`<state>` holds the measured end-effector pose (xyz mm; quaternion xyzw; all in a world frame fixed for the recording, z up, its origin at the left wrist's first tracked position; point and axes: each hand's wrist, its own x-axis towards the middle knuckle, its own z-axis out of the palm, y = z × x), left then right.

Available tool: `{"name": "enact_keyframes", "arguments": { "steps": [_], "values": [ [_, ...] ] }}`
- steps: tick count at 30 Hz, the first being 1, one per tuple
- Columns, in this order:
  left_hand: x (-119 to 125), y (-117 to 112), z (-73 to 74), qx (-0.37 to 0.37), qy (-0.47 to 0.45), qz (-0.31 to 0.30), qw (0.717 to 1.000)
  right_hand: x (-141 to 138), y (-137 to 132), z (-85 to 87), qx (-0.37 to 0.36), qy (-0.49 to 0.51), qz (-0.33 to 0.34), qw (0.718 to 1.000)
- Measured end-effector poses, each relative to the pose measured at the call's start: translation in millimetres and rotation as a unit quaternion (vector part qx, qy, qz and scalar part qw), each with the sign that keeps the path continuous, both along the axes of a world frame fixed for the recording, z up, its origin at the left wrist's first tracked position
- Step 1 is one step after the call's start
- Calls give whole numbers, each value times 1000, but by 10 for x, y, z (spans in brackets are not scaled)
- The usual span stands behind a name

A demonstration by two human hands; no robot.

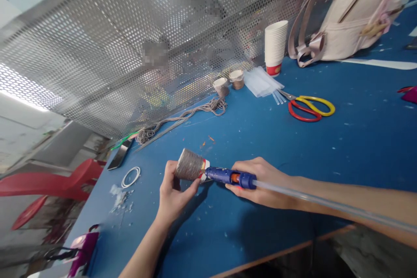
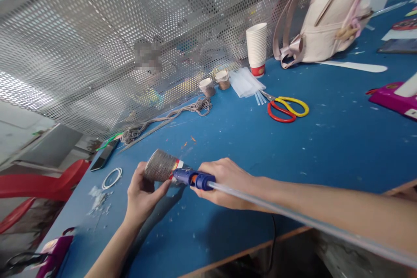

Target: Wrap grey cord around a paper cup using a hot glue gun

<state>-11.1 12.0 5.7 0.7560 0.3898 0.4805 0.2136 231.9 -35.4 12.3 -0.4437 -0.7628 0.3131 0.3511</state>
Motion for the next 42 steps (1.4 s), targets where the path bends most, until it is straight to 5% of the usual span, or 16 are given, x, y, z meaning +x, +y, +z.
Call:
{"name": "enact_keyframes", "arguments": {
  "steps": [11,27,42],
  "values": [
    [0,13,14,0,-7,-7,1000,-10,-16,3,-5,-9,1,1000],
    [-52,72,-15,-2,-31,-45,999,52,42,94,-117,43,-32,992],
    [-53,63,17,-65,-78,-29,994,103,93,164,-162,76,-21,984]
  ]
}}
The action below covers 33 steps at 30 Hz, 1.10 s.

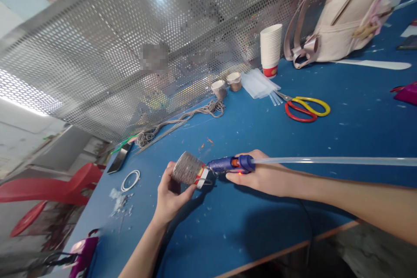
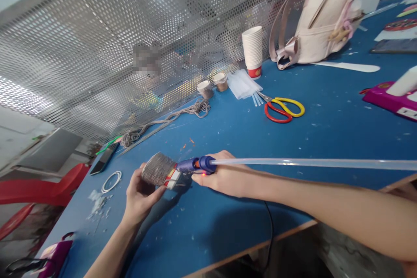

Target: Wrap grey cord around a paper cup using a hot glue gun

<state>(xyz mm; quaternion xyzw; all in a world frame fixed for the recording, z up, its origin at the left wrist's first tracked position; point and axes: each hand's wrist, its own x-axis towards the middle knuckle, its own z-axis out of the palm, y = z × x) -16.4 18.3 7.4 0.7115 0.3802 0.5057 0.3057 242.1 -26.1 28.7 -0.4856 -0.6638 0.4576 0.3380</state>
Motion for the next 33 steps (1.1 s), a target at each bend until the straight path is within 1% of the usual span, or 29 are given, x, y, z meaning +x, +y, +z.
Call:
{"name": "enact_keyframes", "arguments": {
  "steps": [4,10,16,20,23,26,29,31,33],
  "values": [
    [-1,-12,11,-17,-3,7,1000,8,18,10,3,-2,13,1000],
    [0,0,12,-1,0,-13,1000,2,16,9,-2,-23,38,999],
    [2,-7,25,-22,-1,1,1000,15,41,27,28,-4,49,998],
    [24,-11,28,-17,6,-9,1000,-17,-7,25,14,-5,40,999],
    [30,-7,10,-14,26,-14,999,-73,-59,5,-8,-23,11,1000],
    [19,-4,-14,3,42,-16,999,-122,-101,-10,6,-48,-4,999],
    [4,-3,-29,9,50,-10,999,-134,-126,-10,30,-62,11,998],
    [0,-2,-30,8,51,-5,999,-124,-125,-3,39,-61,15,997],
    [3,-1,-24,2,45,-1,999,-102,-106,7,34,-52,5,998]
  ]
}}
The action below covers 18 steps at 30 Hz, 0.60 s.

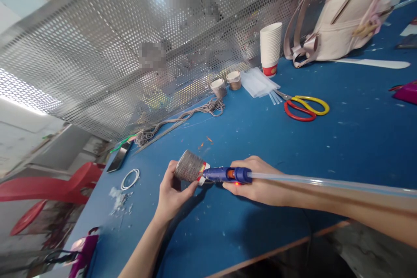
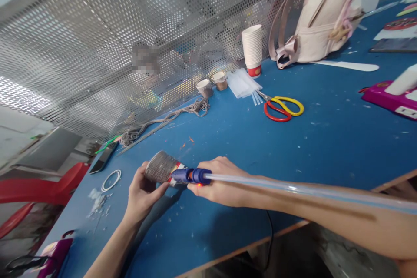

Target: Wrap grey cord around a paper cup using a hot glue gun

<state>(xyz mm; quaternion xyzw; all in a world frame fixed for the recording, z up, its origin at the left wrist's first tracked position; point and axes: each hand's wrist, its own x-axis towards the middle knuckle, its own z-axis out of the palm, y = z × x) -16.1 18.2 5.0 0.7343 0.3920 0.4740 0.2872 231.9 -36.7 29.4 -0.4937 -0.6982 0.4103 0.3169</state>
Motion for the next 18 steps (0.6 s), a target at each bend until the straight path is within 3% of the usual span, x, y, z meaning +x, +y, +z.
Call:
{"name": "enact_keyframes", "arguments": {
  "steps": [3,8,12,18],
  "values": [
    [8,4,16,-18,-22,5,1000,44,56,15,-19,24,-15,999],
    [13,7,47,-22,-35,-6,999,110,144,24,-43,53,29,997],
    [10,0,60,-39,-42,-6,998,130,157,22,-105,64,13,992],
    [-8,15,52,-53,-61,-6,997,131,161,5,-129,76,15,989]
  ]
}}
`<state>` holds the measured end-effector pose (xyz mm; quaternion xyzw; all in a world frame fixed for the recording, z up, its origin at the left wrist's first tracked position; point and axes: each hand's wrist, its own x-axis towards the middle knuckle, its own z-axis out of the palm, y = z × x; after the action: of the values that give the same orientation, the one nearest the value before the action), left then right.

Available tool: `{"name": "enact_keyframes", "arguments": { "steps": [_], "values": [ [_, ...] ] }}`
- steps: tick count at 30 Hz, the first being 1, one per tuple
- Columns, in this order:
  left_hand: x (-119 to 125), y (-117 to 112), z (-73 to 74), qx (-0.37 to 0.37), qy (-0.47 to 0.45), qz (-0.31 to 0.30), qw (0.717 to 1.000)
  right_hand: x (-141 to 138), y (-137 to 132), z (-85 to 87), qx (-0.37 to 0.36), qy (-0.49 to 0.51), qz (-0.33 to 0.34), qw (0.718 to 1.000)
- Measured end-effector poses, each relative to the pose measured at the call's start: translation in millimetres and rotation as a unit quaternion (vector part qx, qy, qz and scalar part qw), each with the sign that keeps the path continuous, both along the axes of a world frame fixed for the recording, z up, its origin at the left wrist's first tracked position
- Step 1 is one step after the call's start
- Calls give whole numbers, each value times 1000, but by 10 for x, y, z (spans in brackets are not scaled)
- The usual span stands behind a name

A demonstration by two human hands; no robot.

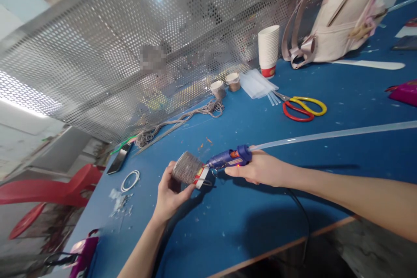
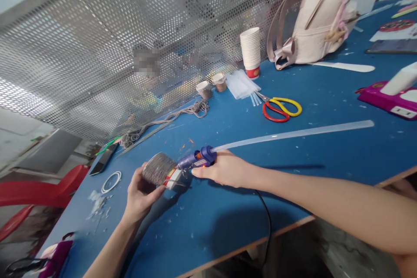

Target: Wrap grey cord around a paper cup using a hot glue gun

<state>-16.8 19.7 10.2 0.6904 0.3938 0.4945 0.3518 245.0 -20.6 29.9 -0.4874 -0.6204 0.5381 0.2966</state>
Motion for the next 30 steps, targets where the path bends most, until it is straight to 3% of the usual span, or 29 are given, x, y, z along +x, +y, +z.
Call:
{"name": "enact_keyframes", "arguments": {
  "steps": [4,15,22,26,30],
  "values": [
    [-7,4,-10,0,1,-8,1000,-3,5,-1,-9,9,-1,1000],
    [-73,15,-40,-63,-18,62,996,45,115,-21,-26,76,-38,996],
    [-19,1,-1,-41,-6,33,999,113,527,32,64,-60,-46,995],
    [11,-13,21,0,11,8,1000,-49,858,-15,118,-144,-50,981],
    [4,-3,7,35,17,-14,999,-248,991,-119,167,-215,-44,961]
  ]
}}
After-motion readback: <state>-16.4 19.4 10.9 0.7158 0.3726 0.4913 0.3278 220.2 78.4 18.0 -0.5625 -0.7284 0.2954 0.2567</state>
